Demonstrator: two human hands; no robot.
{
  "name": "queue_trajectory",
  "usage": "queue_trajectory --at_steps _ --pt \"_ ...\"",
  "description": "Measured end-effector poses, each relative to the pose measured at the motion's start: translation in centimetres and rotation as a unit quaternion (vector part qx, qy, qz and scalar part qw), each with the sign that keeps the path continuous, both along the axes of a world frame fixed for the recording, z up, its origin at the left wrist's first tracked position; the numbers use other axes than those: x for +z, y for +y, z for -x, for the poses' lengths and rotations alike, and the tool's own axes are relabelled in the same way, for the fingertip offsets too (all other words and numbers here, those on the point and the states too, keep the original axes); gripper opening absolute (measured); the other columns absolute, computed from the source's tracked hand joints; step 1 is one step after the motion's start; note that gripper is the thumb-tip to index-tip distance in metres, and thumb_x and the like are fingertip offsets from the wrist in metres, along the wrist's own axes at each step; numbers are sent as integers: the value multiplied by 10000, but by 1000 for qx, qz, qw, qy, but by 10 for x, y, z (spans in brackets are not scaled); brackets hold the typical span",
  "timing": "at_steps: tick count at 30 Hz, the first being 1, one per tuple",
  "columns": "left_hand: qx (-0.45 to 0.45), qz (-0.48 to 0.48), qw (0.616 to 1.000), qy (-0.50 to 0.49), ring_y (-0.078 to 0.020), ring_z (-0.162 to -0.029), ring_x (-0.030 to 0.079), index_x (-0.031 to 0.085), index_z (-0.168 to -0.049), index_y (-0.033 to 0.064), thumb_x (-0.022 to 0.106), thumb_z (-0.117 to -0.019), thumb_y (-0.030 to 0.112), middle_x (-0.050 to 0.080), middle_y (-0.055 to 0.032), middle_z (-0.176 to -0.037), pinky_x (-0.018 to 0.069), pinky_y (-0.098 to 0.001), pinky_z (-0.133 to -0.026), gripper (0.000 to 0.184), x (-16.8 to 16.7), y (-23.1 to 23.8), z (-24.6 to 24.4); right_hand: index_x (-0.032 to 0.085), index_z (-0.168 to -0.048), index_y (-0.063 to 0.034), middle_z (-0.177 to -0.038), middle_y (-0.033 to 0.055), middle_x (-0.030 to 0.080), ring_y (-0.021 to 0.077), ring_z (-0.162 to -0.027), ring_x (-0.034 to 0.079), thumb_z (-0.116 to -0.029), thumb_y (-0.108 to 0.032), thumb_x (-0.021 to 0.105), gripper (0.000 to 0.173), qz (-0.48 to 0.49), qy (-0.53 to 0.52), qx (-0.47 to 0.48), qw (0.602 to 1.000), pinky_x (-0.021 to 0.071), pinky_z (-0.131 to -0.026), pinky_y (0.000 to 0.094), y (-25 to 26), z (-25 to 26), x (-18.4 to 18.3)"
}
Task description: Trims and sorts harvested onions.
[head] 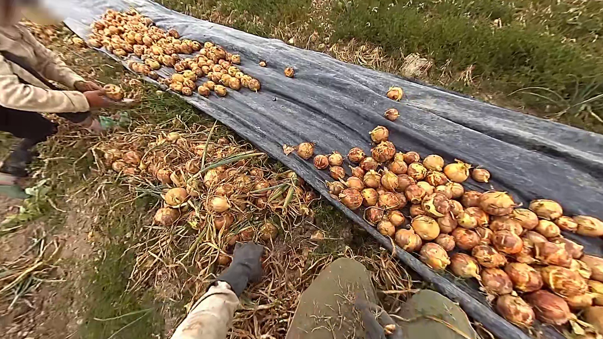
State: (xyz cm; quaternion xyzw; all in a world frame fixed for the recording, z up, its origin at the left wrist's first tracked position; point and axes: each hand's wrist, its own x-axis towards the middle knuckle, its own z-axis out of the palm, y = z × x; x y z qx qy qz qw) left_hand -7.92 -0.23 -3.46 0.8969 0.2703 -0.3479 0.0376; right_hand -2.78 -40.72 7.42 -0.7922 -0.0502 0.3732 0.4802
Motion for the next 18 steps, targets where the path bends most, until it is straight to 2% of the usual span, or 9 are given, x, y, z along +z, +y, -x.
queue_trajectory --at_steps 3,5,6,8,10,12,15,17,18 --pt "44 137 987 -70 -445 -1227 602 547 -1437 150 798 -778 418 519 -232 -1463 514 -661 -977 755 22 -43 36 684 -1309 -141 -1122 87 732 216 -1012 700 -1051 -463 489 457 25 -81 91 992 545 -926 483 3 11 -18" --pt "127 206 954 -175 -288 -1233 635 530 -1455 194 721 -861 461 589 -117 -1426 531 -540 -1037 679 38 -70 63 708 -1273 -153 -1113 67 747 188 -1040 704 -1045 -516 450 500 40 -135 114 983 551 -938 454 12 11 -5" --pt "186 242 921 -243 -220 -1207 652 528 -1452 199 714 -877 452 623 -80 -1385 544 -476 -1037 655 50 -82 74 686 -1269 -130 -1081 96 730 215 -1010 690 -1055 -521 411 523 40 -145 136 979 534 -907 469 19 8 8" --pt "277 335 808 -397 -166 -1117 677 519 -1426 146 758 -866 349 648 -66 -1305 596 -390 -951 642 83 -105 88 609 -1420 -208 -1203 68 724 199 -1093 696 -1066 -541 360 546 22 -175 193 965 550 -966 476 29 0 9" --pt "280 422 708 -492 -208 -1124 679 479 -1421 66 797 -840 234 642 -97 -1310 611 -397 -938 683 127 -129 93 559 -1468 -251 -1256 43 706 177 -1108 689 -1037 -576 417 558 -23 -184 213 959 555 -968 474 45 -2 7" --pt "226 471 666 -532 -248 -1140 673 468 -1405 11 829 -813 188 634 -129 -1318 602 -414 -961 716 162 -148 93 524 -1490 -253 -1318 9 674 125 -1146 660 -995 -610 498 611 -85 -146 219 961 542 -989 418 61 1 26" --pt "97 508 669 -533 -285 -1215 658 528 -1441 64 832 -820 43 628 -112 -1404 583 -454 -1038 692 180 -164 87 571 -1417 -153 -1197 10 700 56 -1054 669 -1032 -560 457 572 -210 -103 132 963 571 -930 315 69 23 47" --pt "48 472 736 -483 -199 -1250 648 502 -1520 188 771 -889 30 614 -18 -1442 579 -411 -1072 703 189 -168 87 628 -1325 -99 -1089 22 720 72 -976 691 -1066 -536 404 556 -227 -95 60 967 595 -865 313 70 33 53" --pt "61 440 776 -449 -153 -1226 660 487 -1536 216 760 -915 74 642 7 -1405 579 -384 -1066 693 192 -171 91 641 -1330 -110 -1144 9 727 63 -1045 688 -1082 -493 390 521 -229 -110 64 965 584 -930 297 71 34 52"
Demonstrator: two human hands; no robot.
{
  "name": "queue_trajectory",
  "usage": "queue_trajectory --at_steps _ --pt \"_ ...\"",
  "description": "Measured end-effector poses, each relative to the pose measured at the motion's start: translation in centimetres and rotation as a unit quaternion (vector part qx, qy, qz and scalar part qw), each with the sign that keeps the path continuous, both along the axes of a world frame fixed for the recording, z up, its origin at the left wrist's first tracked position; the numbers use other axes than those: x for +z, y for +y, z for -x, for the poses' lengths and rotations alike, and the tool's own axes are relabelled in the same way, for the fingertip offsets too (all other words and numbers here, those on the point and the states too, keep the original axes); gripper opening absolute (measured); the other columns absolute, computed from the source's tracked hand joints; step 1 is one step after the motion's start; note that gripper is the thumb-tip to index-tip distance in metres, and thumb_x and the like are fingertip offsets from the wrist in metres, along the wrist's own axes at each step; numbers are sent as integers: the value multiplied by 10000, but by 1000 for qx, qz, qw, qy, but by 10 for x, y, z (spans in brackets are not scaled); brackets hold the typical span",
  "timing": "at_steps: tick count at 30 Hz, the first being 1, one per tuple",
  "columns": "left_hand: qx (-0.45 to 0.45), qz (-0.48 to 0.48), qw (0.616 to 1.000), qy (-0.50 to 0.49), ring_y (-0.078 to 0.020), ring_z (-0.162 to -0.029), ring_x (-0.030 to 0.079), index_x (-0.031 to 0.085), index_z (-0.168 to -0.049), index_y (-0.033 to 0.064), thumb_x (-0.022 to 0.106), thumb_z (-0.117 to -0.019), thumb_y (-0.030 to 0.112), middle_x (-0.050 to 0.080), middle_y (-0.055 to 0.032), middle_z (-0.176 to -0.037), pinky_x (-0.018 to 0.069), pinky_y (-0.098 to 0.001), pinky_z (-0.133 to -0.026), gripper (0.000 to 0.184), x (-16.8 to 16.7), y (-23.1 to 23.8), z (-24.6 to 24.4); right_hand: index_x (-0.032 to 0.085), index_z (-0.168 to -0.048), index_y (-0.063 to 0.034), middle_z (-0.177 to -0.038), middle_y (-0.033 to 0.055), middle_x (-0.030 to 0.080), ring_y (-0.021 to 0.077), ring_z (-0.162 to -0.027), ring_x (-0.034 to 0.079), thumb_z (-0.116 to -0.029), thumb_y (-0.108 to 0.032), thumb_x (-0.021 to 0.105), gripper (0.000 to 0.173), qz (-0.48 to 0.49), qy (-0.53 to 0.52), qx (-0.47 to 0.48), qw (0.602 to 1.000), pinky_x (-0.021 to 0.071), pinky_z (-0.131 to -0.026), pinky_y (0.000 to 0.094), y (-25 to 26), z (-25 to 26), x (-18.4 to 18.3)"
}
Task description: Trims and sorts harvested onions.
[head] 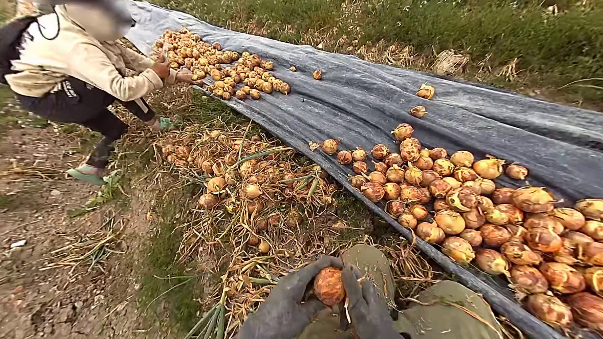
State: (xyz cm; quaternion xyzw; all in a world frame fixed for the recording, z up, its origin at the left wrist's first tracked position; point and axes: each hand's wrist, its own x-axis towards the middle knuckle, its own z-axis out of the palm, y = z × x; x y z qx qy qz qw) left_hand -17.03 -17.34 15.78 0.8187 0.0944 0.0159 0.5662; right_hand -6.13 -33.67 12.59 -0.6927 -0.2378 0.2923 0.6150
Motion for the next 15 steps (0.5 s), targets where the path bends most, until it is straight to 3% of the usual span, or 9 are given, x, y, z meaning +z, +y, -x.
queue_trajectory --at_steps 2,4,5,6,8,9,12,13,15 --pt "20 -63 988 142 -122 -1074 716 456 -1554 219 720 -962 234 725 5 -1236 596 -387 -974 648 2 -6 10 625 -1404 -168 -1253 3 717 91 -1136 679 -1097 -437 363 485 20 -137 23 990 566 -1000 342 -3 -4 -15" --pt "29 -62 969 236 -150 -868 740 542 -1467 173 646 -1003 314 765 -14 -1018 616 -411 -836 496 2 -10 14 635 -1406 -146 -1125 42 760 138 -941 742 -1082 -430 389 496 8 -315 -20 949 628 -794 404 -8 -8 -29" --pt "31 -68 963 258 -145 -817 723 635 -1345 156 596 -1027 344 759 -2 -943 598 -412 -818 371 2 -9 15 626 -1414 -130 -1136 42 759 117 -920 740 -1081 -409 397 491 -9 -329 -36 943 630 -778 376 -12 -12 -29" --pt "36 -83 959 267 -139 -779 701 702 -1191 142 550 -1047 355 742 7 -878 582 -410 -802 299 3 -8 15 618 -1419 -129 -1156 22 753 76 -916 728 -1085 -392 402 477 -13 -302 -47 952 625 -794 330 -18 -14 -26" --pt "47 -113 953 277 -140 -759 677 733 -1051 144 495 -1063 369 709 7 -835 571 -411 -795 327 8 -5 13 642 -1386 -161 -989 2 742 92 -742 675 -1068 -437 404 484 72 -223 -57 970 591 -688 345 -28 -18 -26" --pt "61 -120 954 268 -146 -764 674 733 -1054 142 483 -1064 370 700 -2 -850 574 -411 -792 339 11 -6 10 657 -1357 -182 -939 34 730 170 -758 688 -1049 -516 392 526 164 -193 -27 967 584 -711 419 -34 -23 -28" --pt "76 -114 966 221 -118 -764 681 685 -1216 157 460 -1081 324 718 25 -901 586 -361 -764 311 25 -14 -4 639 -1287 -120 -1078 180 711 360 -1063 685 -982 -742 316 764 354 -102 158 916 521 -928 597 -44 -31 -31" --pt "52 -120 966 222 -116 -817 702 664 -1301 161 461 -1079 302 739 25 -977 599 -362 -808 332 31 -14 -11 655 -1240 -113 -1048 172 710 345 -1044 687 -971 -756 331 769 338 -86 175 921 526 -916 584 -43 -28 -35" --pt "-9 -167 953 252 -145 -929 723 699 -1248 161 488 -1065 334 752 1 -1039 586 -413 -904 330 34 -19 -26 677 -1207 -136 -1010 106 708 243 -978 694 -971 -741 388 710 261 -23 139 955 554 -887 500 -37 -20 -31"
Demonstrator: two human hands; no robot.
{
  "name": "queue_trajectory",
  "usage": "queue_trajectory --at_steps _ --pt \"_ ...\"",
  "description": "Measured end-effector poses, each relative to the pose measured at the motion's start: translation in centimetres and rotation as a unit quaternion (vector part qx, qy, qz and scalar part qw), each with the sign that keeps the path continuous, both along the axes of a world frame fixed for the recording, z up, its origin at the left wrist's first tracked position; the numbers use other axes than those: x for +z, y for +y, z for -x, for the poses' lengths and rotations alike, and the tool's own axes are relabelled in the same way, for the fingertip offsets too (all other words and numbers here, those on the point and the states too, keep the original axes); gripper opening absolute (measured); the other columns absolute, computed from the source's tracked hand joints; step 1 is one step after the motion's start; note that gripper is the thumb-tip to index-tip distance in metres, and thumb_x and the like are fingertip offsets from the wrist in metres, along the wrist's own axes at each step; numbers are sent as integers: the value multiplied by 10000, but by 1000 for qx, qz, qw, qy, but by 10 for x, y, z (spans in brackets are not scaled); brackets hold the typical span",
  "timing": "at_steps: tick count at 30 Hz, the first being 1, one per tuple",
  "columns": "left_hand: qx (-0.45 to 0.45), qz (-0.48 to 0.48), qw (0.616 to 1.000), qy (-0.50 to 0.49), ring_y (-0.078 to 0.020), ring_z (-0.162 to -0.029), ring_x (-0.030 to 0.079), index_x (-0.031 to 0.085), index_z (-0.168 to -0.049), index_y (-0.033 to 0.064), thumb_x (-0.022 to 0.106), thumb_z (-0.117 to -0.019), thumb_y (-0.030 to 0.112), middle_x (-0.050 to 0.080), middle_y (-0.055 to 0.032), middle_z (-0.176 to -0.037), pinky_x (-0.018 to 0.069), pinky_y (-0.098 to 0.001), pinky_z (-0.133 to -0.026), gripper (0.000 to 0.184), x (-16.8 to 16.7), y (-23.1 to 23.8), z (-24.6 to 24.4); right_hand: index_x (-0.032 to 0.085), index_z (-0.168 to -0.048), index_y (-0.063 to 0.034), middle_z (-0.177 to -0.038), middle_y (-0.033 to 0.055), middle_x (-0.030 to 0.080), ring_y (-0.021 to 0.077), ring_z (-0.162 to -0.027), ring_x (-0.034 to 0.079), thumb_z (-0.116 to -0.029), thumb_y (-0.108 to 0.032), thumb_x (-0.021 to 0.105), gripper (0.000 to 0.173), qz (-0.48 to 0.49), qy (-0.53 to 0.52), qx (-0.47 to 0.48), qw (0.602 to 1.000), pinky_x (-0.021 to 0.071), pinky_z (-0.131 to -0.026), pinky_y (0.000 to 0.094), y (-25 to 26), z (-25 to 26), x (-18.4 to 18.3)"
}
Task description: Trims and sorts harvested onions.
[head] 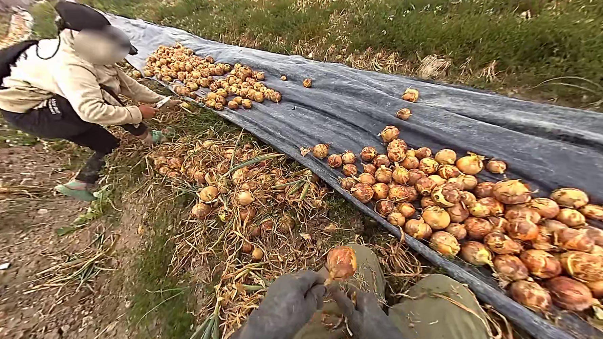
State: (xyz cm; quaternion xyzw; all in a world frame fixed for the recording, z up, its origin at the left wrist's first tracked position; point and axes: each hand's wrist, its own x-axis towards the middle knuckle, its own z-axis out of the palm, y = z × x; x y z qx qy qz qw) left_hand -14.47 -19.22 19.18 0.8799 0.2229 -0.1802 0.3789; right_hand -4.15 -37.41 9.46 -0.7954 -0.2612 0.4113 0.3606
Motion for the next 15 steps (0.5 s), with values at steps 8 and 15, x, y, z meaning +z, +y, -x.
queue_trajectory --at_steps 8,15 --pt "-85 -121 979 137 -337 -1124 681 720 -1140 100 422 -1079 433 724 -140 -1155 520 -592 -948 451 -8 -10 -38 713 -1233 -176 -951 110 708 236 -846 691 -1060 -434 437 415 -114 -145 -31 982 572 -762 452 -5 -12 -13" --pt "7 -264 948 177 -444 -1245 608 658 -1315 58 554 -948 79 652 -219 -1324 520 -644 -960 381 -136 97 -58 483 -1521 -347 -947 30 690 169 -626 625 -1049 -487 424 497 -209 -183 -203 939 563 -546 413 10 -119 51"
